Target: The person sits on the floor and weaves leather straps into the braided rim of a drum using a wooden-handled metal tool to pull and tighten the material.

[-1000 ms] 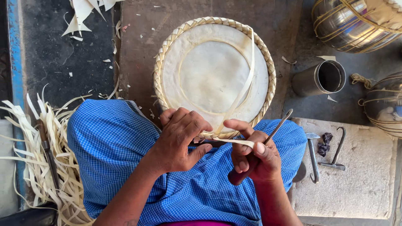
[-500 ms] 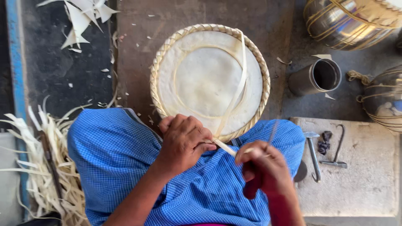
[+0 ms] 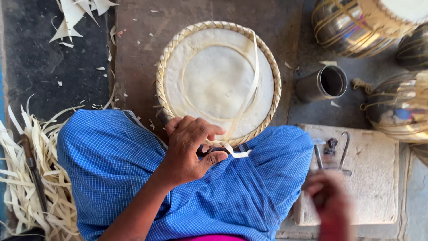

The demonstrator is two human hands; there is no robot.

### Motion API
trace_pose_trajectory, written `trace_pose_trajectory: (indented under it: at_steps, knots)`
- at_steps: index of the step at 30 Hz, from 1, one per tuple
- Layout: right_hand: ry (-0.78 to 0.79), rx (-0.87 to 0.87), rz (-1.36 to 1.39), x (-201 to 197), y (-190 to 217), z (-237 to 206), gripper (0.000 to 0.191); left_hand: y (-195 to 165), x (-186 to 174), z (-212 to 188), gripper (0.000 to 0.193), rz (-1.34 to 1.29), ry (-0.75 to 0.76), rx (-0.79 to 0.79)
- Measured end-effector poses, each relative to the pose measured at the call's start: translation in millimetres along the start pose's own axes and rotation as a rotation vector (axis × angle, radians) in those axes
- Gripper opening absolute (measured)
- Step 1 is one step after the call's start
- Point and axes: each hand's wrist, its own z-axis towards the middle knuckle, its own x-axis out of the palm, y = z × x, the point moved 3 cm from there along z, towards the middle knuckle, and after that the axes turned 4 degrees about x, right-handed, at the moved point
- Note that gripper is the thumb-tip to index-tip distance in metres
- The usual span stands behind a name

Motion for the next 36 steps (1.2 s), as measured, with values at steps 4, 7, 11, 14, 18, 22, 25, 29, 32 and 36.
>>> trace_pose_trajectory:
  at_steps: [4,7,11,14,18,22,25,29,32,36]
  knots:
    - [-0.031,0.18,-0.613,18,-25,-9,0.061,1,-3,0,0.046,-0.015,-0.001,-0.023]
    - [-0.167,-0.502,-1.084,42,19,-28,0.058,0,-4,-2,0.046,-0.019,0.02,-0.024]
    - [-0.319,-0.833,-0.692,81,79,-44,0.057,1,-4,-1,0.045,-0.051,0.004,-0.02]
    - [-0.197,-0.933,-0.432,120,100,-39,0.054,1,-3,0,0.045,-0.047,0.01,-0.018]
    - [0.027,-0.942,-0.175,163,109,-21,0.05,0,0,-2,0.038,0.085,0.008,0.056]
    - [0.192,-0.869,-0.014,200,94,5,0.046,1,8,-4,0.028,0.241,-0.035,0.151]
    - [0.217,-0.817,0.026,231,73,18,0.044,4,12,-6,0.024,0.249,-0.068,0.159]
    - [0.207,-0.811,-0.006,268,58,23,0.043,9,13,-8,0.02,0.243,-0.077,0.158]
    - [0.21,-0.822,-0.1,276,53,24,0.041,11,14,-9,0.02,0.212,-0.072,0.145]
    - [0.142,-0.855,-0.171,261,44,30,0.037,15,15,-10,0.02,0.206,-0.094,0.162]
